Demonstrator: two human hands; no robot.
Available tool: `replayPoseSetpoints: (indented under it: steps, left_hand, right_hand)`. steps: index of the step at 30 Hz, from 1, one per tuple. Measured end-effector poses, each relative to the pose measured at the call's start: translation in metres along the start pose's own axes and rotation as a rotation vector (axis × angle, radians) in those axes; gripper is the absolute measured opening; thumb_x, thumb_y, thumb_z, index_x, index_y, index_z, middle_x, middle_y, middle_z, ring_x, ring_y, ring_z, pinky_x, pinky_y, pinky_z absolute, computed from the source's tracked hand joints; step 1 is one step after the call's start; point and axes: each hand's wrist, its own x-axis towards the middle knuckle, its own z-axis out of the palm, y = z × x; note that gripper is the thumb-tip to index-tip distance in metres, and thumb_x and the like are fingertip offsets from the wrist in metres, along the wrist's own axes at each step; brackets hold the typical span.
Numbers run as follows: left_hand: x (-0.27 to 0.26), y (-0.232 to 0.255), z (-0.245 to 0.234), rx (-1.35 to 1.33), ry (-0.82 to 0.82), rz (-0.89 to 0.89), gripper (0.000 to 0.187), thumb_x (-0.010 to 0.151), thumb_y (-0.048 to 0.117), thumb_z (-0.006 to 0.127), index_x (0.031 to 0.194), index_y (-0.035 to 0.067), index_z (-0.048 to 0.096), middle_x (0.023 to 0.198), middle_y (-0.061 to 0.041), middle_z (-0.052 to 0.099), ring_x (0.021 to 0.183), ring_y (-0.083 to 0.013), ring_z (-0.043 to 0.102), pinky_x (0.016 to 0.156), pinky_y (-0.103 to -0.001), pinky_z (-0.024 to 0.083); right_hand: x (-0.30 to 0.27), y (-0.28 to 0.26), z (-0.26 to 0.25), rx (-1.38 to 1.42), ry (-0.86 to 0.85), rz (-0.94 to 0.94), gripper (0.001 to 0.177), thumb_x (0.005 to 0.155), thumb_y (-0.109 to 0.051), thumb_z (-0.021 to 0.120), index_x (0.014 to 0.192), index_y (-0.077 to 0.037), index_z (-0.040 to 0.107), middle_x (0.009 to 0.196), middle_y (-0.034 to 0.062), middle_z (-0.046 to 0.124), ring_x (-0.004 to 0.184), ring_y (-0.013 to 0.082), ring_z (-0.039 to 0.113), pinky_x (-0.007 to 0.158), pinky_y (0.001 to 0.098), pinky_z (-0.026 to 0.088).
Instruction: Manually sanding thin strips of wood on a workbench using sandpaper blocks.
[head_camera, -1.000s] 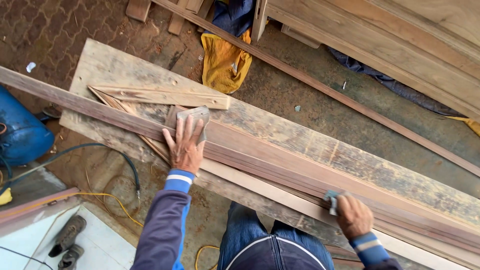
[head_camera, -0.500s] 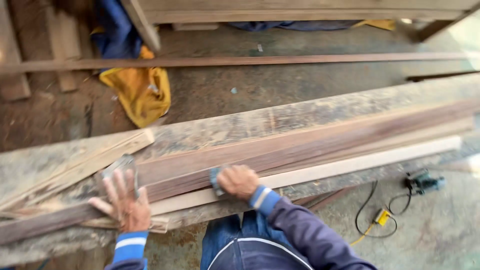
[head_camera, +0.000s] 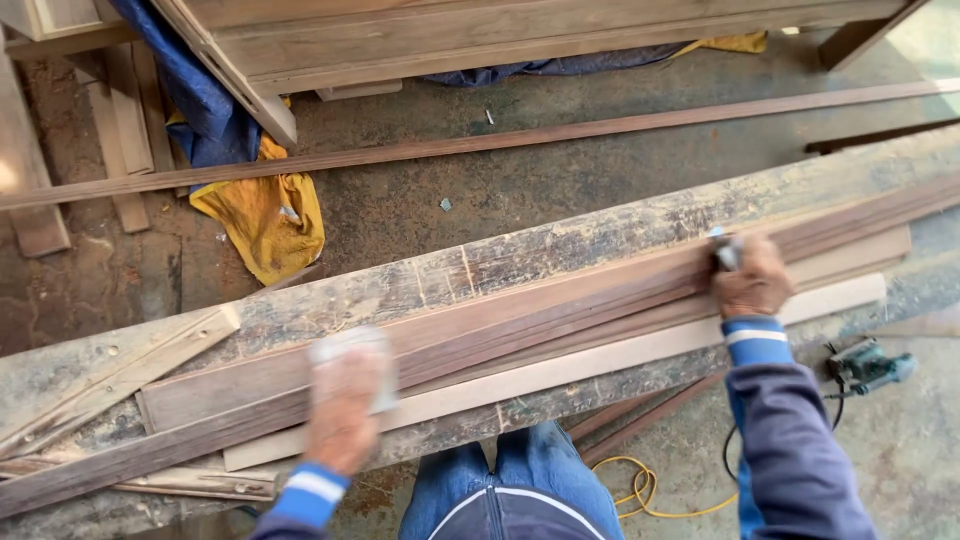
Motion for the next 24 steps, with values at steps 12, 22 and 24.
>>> replayPoseSetpoints:
  steps: [12, 22, 24]
  left_hand:
    - [0.067, 0.158, 0.077, 0.159, -0.167, 0.023, 0.076, 0.094, 0.017, 0.052, 0.165, 0.025, 0.024, 0.173, -0.005, 0.014, 0.159, -0.0284, 0.012, 0.127, -0.055, 0.015]
    - [0.055, 0.199, 0.092, 0.147, 0.177, -0.501, 0.080, 0.090, -0.003, 0.046, 0.165, 0.012, 0.022, 0.174, -0.014, 0.012, 0.162, -0.0302, 0.007, 0.131, -0.053, 0.004]
    - [0.079, 0.228, 0.076, -0.097, 0.081, -0.516, 0.081, 0.088, 0.007, 0.054, 0.162, 0.010, 0.021, 0.170, -0.017, 0.014, 0.158, -0.0364, 0.008, 0.126, -0.057, 0.004]
  right_hand:
    - [-0.005, -0.007, 0.033, 0.146, 0.031, -0.191, 0.028, 0.116, -0.019, 0.064, 0.091, -0.007, 0.061, 0.086, 0.0133, 0.063, 0.074, 0.0314, 0.062, 0.067, 0.0460, 0.050]
    - [-0.010, 0.021, 0.055, 0.198, 0.055, -0.268, 0.017, 0.108, -0.008, 0.060, 0.091, -0.007, 0.059, 0.096, 0.0116, 0.066, 0.083, 0.0292, 0.065, 0.072, 0.0397, 0.054]
    - [-0.011, 0.035, 0.065, 0.174, 0.040, -0.316, 0.012, 0.106, -0.006, 0.059, 0.094, -0.008, 0.060, 0.095, 0.0106, 0.063, 0.082, 0.0273, 0.063, 0.073, 0.0380, 0.052]
